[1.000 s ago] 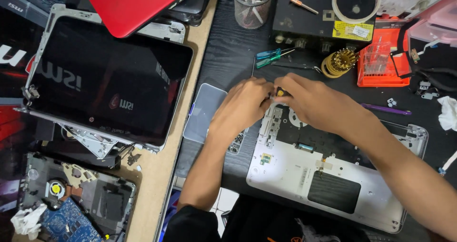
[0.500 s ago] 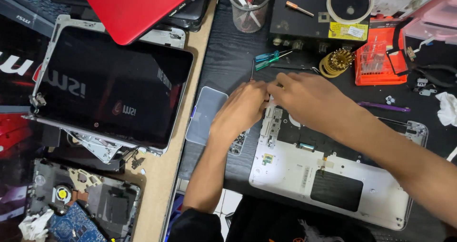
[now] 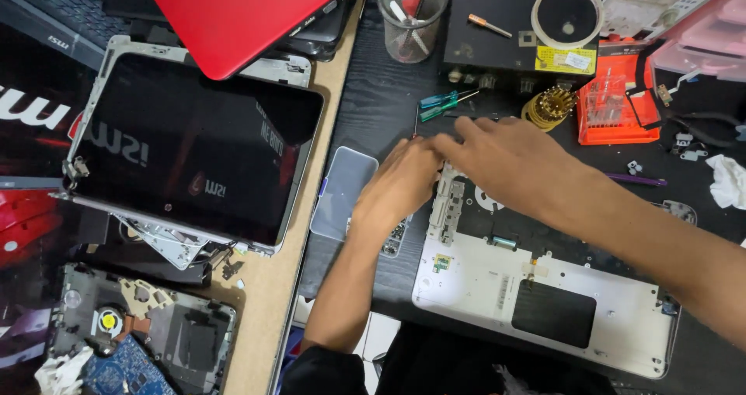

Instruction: The person works on a partially disassembled laptop chassis on a repair bench, prying along the edge of the laptop body with a purple pry tool held in the right hand while the left hand steadies the chassis. They then pick up a yellow-handled screwdriver and drive screws into the laptop frame.

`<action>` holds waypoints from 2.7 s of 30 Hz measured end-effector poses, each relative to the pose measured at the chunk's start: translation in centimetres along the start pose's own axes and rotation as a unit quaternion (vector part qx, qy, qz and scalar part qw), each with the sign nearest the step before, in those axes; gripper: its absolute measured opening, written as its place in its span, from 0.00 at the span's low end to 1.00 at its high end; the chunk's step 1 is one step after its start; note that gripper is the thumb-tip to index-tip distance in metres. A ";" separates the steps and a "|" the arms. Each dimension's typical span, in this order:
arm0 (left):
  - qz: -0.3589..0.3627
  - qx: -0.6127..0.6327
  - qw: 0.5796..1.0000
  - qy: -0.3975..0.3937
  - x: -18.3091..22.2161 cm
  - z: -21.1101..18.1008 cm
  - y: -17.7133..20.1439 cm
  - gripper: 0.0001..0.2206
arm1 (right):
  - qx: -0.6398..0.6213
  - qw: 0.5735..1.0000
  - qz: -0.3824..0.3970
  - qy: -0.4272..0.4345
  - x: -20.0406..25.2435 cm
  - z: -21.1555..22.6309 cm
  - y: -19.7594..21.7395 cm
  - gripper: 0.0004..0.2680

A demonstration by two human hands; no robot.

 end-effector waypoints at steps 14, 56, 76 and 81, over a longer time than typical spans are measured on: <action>0.032 0.024 0.998 0.050 -0.2 0.9 -1.1 0.10 | 0.070 0.994 -0.080 0.032 -0.9 1.7 -2.3 0.04; 0.068 0.002 0.996 0.061 0.7 1.1 0.1 0.13 | -0.039 0.997 0.057 0.022 -1.6 1.2 -1.9 0.12; 0.039 -0.002 0.999 0.031 0.4 0.6 0.8 0.14 | 0.002 0.998 -0.054 0.027 -1.1 2.1 -1.7 0.09; 0.034 -0.001 0.999 0.031 0.7 0.1 1.2 0.13 | 0.026 0.998 0.051 0.006 -0.6 2.3 -0.2 0.11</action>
Point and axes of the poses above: each hand's wrist, its own x-axis away from the middle knuckle, its own y-axis out of the back of the hand, z = x × y, the point moved 9 cm from there along -x, towards the middle knuckle, and after that the axes turned 8 degrees about z, right-handed, at the moved point
